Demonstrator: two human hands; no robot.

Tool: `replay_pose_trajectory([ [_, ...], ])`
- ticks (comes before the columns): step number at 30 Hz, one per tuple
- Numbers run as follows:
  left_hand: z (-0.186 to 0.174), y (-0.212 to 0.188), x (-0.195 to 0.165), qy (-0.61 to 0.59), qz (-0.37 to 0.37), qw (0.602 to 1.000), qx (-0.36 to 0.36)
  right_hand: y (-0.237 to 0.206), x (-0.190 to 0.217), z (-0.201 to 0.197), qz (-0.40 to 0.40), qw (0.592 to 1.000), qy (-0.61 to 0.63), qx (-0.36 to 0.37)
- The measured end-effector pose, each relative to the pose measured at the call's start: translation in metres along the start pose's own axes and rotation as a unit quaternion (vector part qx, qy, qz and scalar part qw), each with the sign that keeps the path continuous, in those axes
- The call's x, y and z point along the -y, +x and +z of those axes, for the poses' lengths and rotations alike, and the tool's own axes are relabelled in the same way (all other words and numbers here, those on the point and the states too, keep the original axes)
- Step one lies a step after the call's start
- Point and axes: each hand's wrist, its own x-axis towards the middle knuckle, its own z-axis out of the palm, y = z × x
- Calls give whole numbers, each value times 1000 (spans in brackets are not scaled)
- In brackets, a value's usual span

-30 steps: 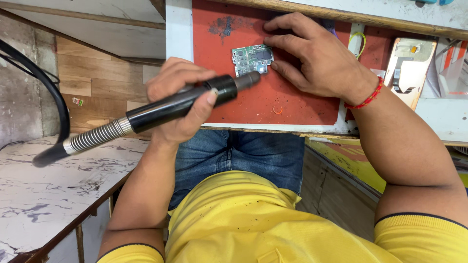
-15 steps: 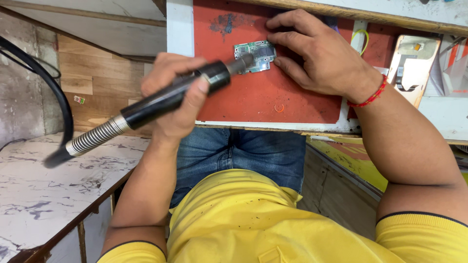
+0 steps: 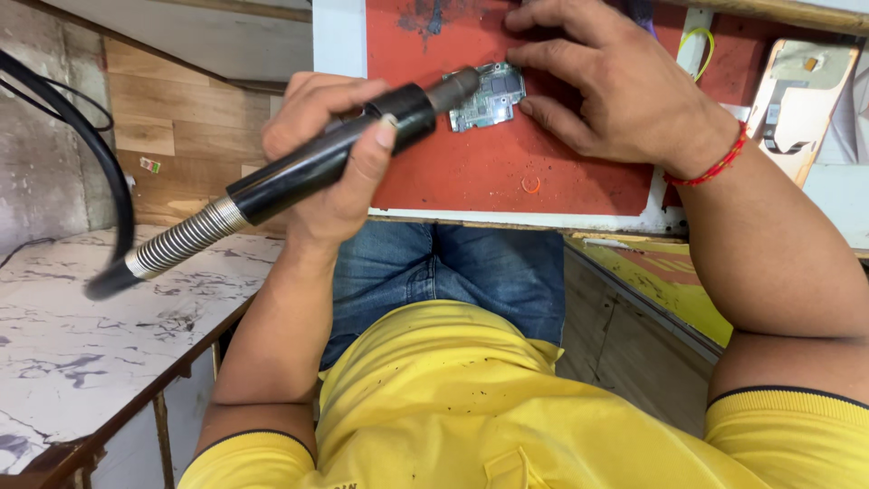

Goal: The person uses a hot air gun to apply heat to a small green circuit board placed on a red mat. They hold the board steady with their right hand while directing the hot air with their left hand, focusing on specific components.

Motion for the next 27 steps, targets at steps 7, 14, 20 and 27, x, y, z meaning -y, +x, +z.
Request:
replay_pose_trajectory([
  [7, 1, -1, 2, -20, 27, 999, 18, -3, -2, 2, 9, 1000, 4, 9],
  [14, -1, 0, -5, 10, 11, 1000, 19, -2, -3, 3, 12, 1000, 7, 10],
  [20, -1, 3, -3, -7, 40, 998, 48, -4, -2, 3, 4, 1000, 7, 2],
  [27, 3, -3, 2, 51, 36, 998, -7, -2, -2, 2, 15, 1000, 2, -6],
])
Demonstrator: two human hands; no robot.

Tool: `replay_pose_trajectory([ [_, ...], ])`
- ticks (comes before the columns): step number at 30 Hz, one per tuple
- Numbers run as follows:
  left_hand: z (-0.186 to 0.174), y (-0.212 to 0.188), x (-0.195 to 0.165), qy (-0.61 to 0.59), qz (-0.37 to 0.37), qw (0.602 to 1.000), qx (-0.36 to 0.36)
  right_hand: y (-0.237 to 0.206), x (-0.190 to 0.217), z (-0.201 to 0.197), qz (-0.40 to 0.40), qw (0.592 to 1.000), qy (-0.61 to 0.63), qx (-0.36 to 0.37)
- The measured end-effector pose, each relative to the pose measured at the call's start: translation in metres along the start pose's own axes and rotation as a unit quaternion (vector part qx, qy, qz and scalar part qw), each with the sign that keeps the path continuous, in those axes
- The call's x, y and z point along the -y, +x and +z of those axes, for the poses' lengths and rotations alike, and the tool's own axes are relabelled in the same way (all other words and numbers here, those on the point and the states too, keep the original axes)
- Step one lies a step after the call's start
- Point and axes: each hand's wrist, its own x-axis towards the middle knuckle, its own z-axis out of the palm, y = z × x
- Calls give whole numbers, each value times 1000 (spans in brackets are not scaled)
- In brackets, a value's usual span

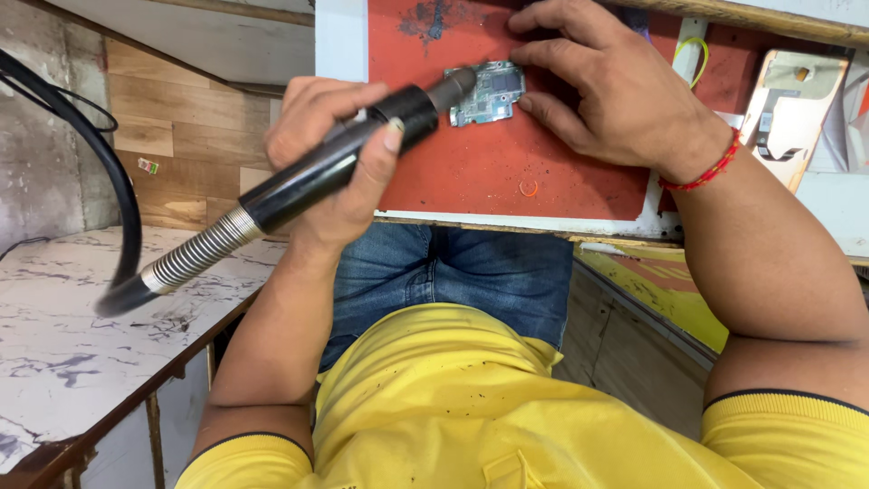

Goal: The person uses a hot air gun to apply heat to a small green circuit board placed on a red mat. They hold the board steady with their right hand while directing the hot air with their left hand, focusing on specific components.

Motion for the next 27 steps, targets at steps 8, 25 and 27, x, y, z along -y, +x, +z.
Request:
replay_pose_trajectory([
  [8, -5, 4, -2, -61, 21, 997, 50, -2, -4, 2, -10, 1000, 3, 5],
  [25, -5, -3, 1, -107, -46, 993, -10, 10, 15, -2, 0, 1000, -25, -16],
  [27, -3, 0, -1, -84, -13, 996, -7, 8, 11, -3, 10, 1000, -27, -7],
])
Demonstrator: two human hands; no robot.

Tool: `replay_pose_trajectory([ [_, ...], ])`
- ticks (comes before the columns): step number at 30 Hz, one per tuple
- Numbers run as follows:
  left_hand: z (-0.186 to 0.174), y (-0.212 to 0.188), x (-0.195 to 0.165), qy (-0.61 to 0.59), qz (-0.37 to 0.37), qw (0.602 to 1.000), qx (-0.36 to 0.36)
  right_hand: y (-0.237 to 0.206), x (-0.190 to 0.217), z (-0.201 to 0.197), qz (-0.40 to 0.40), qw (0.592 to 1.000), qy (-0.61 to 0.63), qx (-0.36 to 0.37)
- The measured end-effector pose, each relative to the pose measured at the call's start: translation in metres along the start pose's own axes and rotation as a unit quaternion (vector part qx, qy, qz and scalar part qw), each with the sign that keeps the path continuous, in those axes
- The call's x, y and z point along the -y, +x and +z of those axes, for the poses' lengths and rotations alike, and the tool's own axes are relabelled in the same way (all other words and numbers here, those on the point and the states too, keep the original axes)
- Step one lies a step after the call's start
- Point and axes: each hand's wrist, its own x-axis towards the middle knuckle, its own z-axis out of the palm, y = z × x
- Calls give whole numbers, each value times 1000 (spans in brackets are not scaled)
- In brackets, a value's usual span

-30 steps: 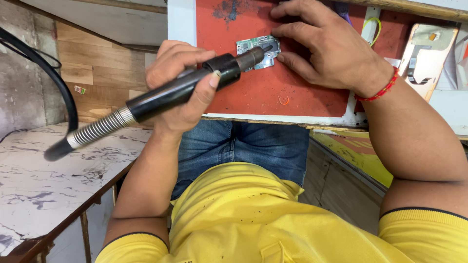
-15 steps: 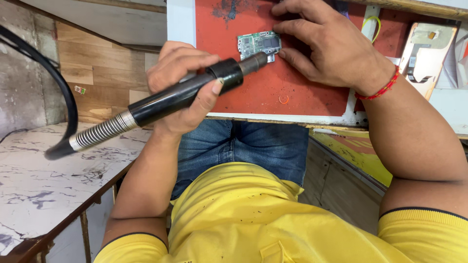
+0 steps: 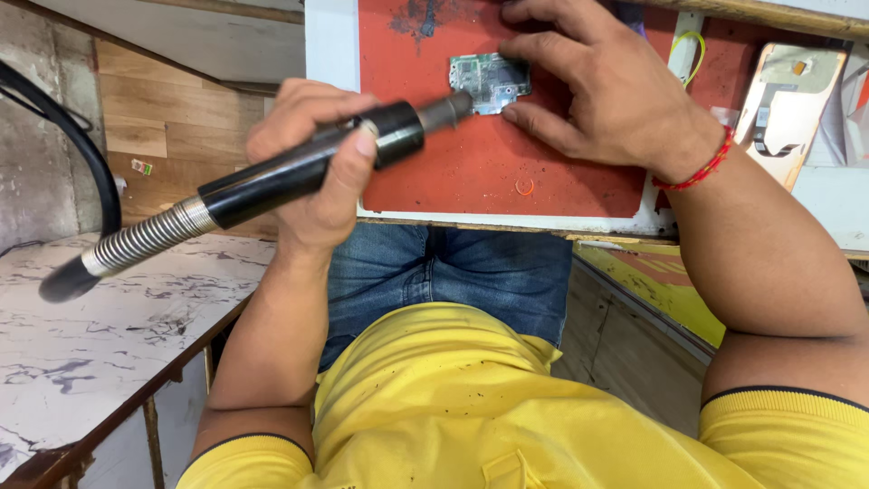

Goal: The person uses a hot air gun to apply heat to a small green circuit board placed on a red mat. They hold the board steady with their right hand while directing the hot air with their left hand, focusing on specific components.

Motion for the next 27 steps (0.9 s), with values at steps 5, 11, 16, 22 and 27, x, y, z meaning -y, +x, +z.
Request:
replay_pose_trajectory([
  [5, -2, 0, -8, 4, -34, 999, 3, -7, -7, -1, 3, 1000, -16, 5],
  [11, 0, 3, 0, 6, -21, 1000, -5, -11, -7, -8, 52, 997, -33, 44],
  [16, -1, 1, 2, 23, -3, 999, 24, -11, -12, -3, 1, 1000, -3, 25],
  [22, 1, 3, -1, 7, 16, 999, 36, -14, -16, 2, 8, 999, 16, 37],
  [27, -2, 1, -1, 15, 11, 999, 43, -12, -16, -1, -2, 1000, 10, 28],
])
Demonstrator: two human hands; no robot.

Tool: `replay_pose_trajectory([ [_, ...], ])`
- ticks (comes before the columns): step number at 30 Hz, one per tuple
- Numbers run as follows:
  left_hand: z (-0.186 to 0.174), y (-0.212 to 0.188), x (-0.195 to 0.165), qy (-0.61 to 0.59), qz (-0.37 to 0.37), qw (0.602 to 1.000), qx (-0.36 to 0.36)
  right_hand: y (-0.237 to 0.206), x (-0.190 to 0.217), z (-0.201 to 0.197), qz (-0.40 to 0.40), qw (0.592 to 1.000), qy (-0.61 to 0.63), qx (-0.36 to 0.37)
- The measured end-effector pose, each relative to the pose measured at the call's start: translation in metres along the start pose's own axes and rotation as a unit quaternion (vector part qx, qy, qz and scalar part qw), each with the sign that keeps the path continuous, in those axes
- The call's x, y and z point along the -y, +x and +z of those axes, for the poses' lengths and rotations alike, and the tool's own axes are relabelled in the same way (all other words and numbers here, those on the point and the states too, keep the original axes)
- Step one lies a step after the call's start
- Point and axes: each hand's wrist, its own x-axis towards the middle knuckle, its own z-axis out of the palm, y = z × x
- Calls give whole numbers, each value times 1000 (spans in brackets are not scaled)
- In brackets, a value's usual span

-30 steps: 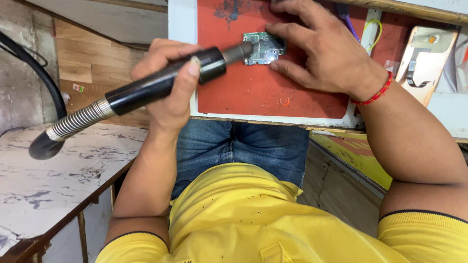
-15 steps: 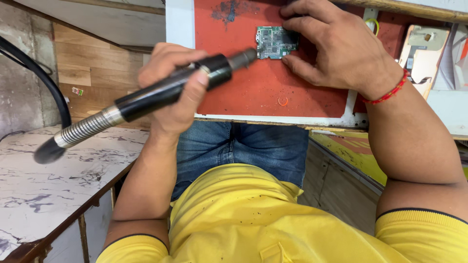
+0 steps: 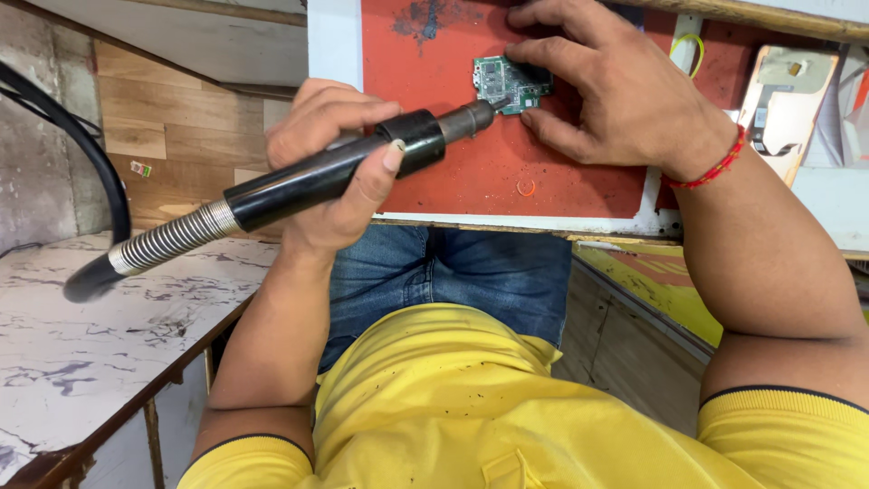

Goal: The person uses a hot air gun to apply heat to a small green circuit board placed on a red mat. They hold the board steady with their right hand while directing the hot air with their left hand, focusing on specific components.

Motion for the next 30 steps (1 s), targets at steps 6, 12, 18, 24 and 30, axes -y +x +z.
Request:
replay_pose_trajectory([
  [6, 3, -1, 9, -21, 25, 999, 17, -1, -2, 1, -7, 1000, 3, 10],
  [12, 2, 0, 12, -1, 27, 1000, -5, -4, -2, 9, 3, 1000, 6, -2],
  [18, 2, -1, 1, -4, -31, 999, -40, -3, -3, 7, -3, 1000, 11, -1],
  [24, 0, 3, -5, 1, -46, 998, -50, -2, 0, 5, -11, 1000, 8, 6],
  [30, 3, 0, 2, 39, -26, 997, -61, 3, 6, 6, -9, 1000, -16, -4],
])
